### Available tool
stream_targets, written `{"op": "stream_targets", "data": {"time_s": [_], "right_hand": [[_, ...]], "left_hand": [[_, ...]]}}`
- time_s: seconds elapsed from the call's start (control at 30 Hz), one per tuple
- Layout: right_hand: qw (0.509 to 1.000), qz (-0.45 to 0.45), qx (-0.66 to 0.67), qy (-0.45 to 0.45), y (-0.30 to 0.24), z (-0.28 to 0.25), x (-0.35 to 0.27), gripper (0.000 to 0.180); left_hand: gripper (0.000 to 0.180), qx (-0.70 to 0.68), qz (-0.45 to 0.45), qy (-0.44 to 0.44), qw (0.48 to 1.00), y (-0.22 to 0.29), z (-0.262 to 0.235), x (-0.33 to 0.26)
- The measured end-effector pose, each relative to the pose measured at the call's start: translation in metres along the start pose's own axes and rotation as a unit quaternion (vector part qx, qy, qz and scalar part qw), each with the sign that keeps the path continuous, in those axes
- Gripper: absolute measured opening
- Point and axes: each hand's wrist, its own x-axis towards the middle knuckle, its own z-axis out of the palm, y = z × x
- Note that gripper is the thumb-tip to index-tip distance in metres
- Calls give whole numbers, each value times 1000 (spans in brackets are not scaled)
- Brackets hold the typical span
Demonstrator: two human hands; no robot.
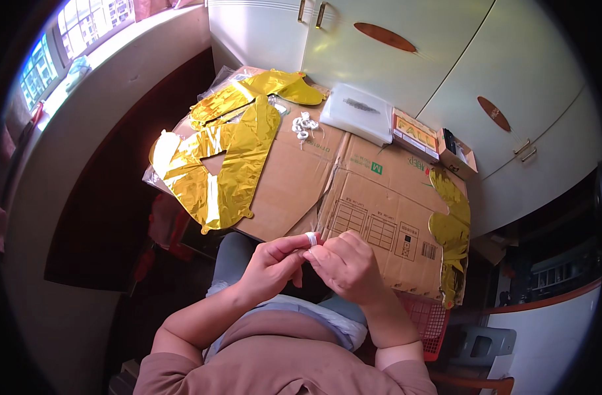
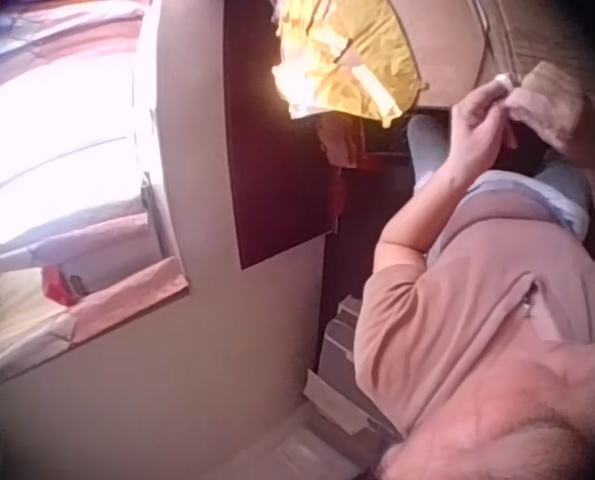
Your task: Manually folding gold-colored sheets and placing them into clear plastic protective sleeves.
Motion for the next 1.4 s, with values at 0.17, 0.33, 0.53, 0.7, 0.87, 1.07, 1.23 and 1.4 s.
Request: {"op": "stream_targets", "data": {"time_s": [0.17,0.33,0.53,0.7,0.87,1.07,1.23,1.4], "right_hand": [[994,76,80,-10,9,-6,0,20],[861,308,404,-40,36,14,-21,17],[784,388,484,3,35,22,-45,13],[841,262,469,-58,17,0,-25,16],[876,234,414,-81,14,2,-19,25],[911,217,339,-88,8,10,-13,21],[943,195,261,-61,9,28,-1,17],[841,368,363,-164,44,52,23,6]], "left_hand": [[25,-9,-36,-44,998,0,-7,-5],[19,11,-53,-49,997,1,-7,-2],[15,-54,-78,-84,992,-3,-22,-2],[11,-71,-95,-127,985,-6,-22,2],[8,-70,-87,-133,985,-7,-21,3],[14,-62,-76,-119,988,-10,-29,9],[15,-149,-50,-20,987,-21,-39,21],[17,-237,16,99,966,-6,-58,37]]}}
